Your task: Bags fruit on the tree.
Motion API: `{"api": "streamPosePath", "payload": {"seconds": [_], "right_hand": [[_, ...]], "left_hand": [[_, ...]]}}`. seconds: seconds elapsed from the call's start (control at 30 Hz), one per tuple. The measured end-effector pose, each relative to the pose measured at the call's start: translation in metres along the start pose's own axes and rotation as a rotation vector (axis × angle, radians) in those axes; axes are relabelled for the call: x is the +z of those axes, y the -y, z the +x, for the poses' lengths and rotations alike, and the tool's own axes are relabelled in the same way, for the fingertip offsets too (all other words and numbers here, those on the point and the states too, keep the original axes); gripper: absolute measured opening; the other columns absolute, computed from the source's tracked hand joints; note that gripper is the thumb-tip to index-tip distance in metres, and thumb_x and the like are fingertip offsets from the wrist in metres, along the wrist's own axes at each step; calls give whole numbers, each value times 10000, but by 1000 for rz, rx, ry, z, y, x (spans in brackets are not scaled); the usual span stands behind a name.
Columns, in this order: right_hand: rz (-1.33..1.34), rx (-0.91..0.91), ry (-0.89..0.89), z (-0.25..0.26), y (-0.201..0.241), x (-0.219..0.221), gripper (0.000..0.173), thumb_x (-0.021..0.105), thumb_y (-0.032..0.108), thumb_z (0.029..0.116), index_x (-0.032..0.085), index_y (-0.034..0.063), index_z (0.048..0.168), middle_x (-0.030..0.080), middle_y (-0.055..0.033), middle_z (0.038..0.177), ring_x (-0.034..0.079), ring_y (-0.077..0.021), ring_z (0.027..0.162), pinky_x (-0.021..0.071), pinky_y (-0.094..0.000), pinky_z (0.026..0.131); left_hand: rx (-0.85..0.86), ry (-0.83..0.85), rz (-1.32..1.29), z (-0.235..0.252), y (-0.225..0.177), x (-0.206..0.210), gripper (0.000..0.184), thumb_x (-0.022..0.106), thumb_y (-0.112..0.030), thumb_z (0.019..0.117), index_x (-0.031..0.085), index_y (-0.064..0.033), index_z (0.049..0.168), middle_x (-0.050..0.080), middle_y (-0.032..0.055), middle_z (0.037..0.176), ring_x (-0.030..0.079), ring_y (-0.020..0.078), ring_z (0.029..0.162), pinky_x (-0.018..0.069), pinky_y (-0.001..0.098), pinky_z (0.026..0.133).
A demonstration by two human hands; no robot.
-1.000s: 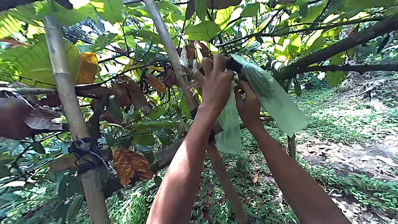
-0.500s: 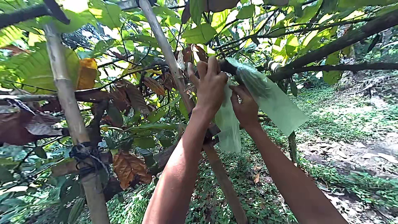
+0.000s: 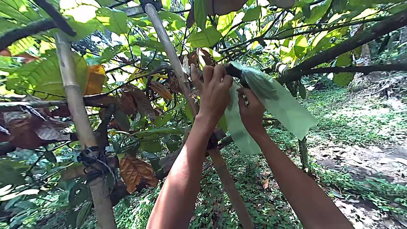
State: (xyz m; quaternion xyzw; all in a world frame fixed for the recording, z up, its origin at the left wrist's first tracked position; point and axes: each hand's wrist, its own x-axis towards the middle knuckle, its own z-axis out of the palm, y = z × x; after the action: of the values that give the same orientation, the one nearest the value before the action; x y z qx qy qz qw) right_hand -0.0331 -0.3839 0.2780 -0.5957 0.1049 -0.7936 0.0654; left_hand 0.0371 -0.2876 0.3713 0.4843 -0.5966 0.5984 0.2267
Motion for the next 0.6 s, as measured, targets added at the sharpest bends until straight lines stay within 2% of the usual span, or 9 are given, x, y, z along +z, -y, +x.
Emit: {"api": "streamPosePath", "payload": {"seconds": [0.1,0.2,0.27,0.33,0.4,0.5,0.57,0.6], "right_hand": [[32,-1,-10,-1,-1,2,239,550,38,1008,706,8,1186,739,-165,1044,710,-254,806,578,-392,691],[17,13,9,-1,1,2,266,535,36,1014,708,24,1216,741,-160,1103,726,-271,866,587,-420,737],[12,20,22,-1,2,1,274,523,34,1021,701,25,1229,737,-162,1134,730,-288,919,587,-449,767],[11,4,6,-3,1,2,271,532,28,1018,704,14,1227,738,-165,1137,735,-287,954,593,-445,808],[10,8,6,-3,3,2,270,539,49,1020,702,5,1232,743,-170,1114,737,-283,915,593,-430,790],[82,91,102,-1,11,-2,331,514,128,1058,633,-2,1338,724,-189,1125,717,-268,870,579,-410,769],[171,113,158,2,14,-2,361,492,118,1068,581,-21,1389,684,-211,1199,675,-235,901,547,-351,786],[213,100,175,4,14,-1,366,481,95,1070,562,-40,1400,648,-225,1304,679,-237,1011,543,-328,855]], "left_hand": [[-13,-56,-4,-5,-1,2,112,617,-155,1003,727,-137,1007,693,53,1070,585,336,1181,154,742,1126],[-10,-72,-16,-6,-3,4,167,583,-171,1028,722,-162,1120,710,23,1113,579,331,1208,148,741,1123],[-20,-62,-50,-2,-4,0,206,577,-185,1033,733,-171,1167,733,24,1075,598,341,1194,152,756,1111],[-34,-2,-77,1,-4,-8,217,591,-120,1011,729,-156,1175,743,34,1081,581,366,1231,128,774,1114],[-49,44,-79,2,-6,-14,255,623,-69,973,713,-144,1199,738,51,1104,569,387,1250,107,787,1111],[-61,83,-31,3,-11,-16,280,666,-69,947,700,-120,1220,735,73,1109,559,402,1258,87,782,1119],[-45,71,42,3,-13,-15,268,706,-75,924,698,-105,1191,743,78,1064,588,394,1226,99,776,1124],[-37,61,68,2,-14,-13,267,720,-70,910,697,-96,1174,746,79,1045,600,390,1212,101,776,1124]]}}
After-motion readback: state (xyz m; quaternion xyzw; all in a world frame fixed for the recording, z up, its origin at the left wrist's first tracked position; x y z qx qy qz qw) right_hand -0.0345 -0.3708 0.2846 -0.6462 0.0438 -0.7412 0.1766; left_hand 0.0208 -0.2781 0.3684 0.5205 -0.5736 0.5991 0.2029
